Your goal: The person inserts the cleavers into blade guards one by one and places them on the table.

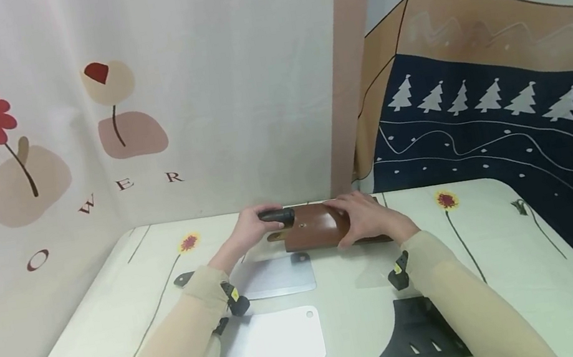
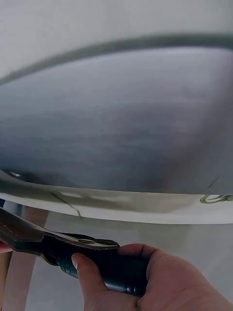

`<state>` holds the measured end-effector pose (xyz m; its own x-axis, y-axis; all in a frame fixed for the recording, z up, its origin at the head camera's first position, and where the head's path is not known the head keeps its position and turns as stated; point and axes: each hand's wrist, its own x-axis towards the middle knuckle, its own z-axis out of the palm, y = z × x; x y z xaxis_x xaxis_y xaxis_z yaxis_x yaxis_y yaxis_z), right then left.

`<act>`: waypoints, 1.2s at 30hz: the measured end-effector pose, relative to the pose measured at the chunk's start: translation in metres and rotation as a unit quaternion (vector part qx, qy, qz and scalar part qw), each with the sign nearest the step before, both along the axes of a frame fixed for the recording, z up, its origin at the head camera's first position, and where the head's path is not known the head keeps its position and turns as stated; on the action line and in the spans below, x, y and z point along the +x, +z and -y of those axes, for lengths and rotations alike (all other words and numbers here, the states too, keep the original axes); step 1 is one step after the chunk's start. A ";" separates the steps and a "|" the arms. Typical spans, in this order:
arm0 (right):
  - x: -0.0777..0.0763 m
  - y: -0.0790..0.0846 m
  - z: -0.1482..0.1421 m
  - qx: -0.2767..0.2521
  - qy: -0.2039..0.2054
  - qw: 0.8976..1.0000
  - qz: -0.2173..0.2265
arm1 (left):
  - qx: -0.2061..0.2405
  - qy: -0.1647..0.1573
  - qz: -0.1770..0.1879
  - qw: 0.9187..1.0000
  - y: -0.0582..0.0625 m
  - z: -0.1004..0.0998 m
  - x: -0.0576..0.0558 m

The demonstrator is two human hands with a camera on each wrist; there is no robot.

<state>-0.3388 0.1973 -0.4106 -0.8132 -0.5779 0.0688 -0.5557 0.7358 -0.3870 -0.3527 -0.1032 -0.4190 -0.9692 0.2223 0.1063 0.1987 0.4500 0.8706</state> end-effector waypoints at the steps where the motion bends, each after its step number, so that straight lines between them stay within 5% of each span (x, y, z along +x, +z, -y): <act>1: -0.002 0.001 0.001 0.001 0.000 1.000 0.000 | -0.001 0.002 0.001 1.000 0.000 0.001 -0.002; 14: -0.023 -0.004 0.016 0.035 0.001 0.999 0.015 | -0.042 0.024 0.011 0.999 -0.006 0.008 -0.013; 24: -0.019 -0.009 0.014 0.026 -0.018 0.998 0.049 | -0.071 -0.001 0.011 0.997 -0.008 0.010 -0.016; 30: -0.003 0.008 -0.004 -0.008 -0.015 0.999 0.040 | -0.055 -0.032 -0.004 0.998 0.007 0.040 -0.002; 36: 0.027 0.019 -0.035 -0.016 -0.021 0.999 0.043 | -0.038 -0.048 -0.034 0.998 0.022 0.074 0.031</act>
<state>-0.3115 0.2319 -0.3916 -0.8407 -0.5413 0.0148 -0.4877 0.7449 -0.4553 -0.3221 -0.1770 -0.3971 -0.9344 0.3231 0.1500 0.3008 0.4903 0.8180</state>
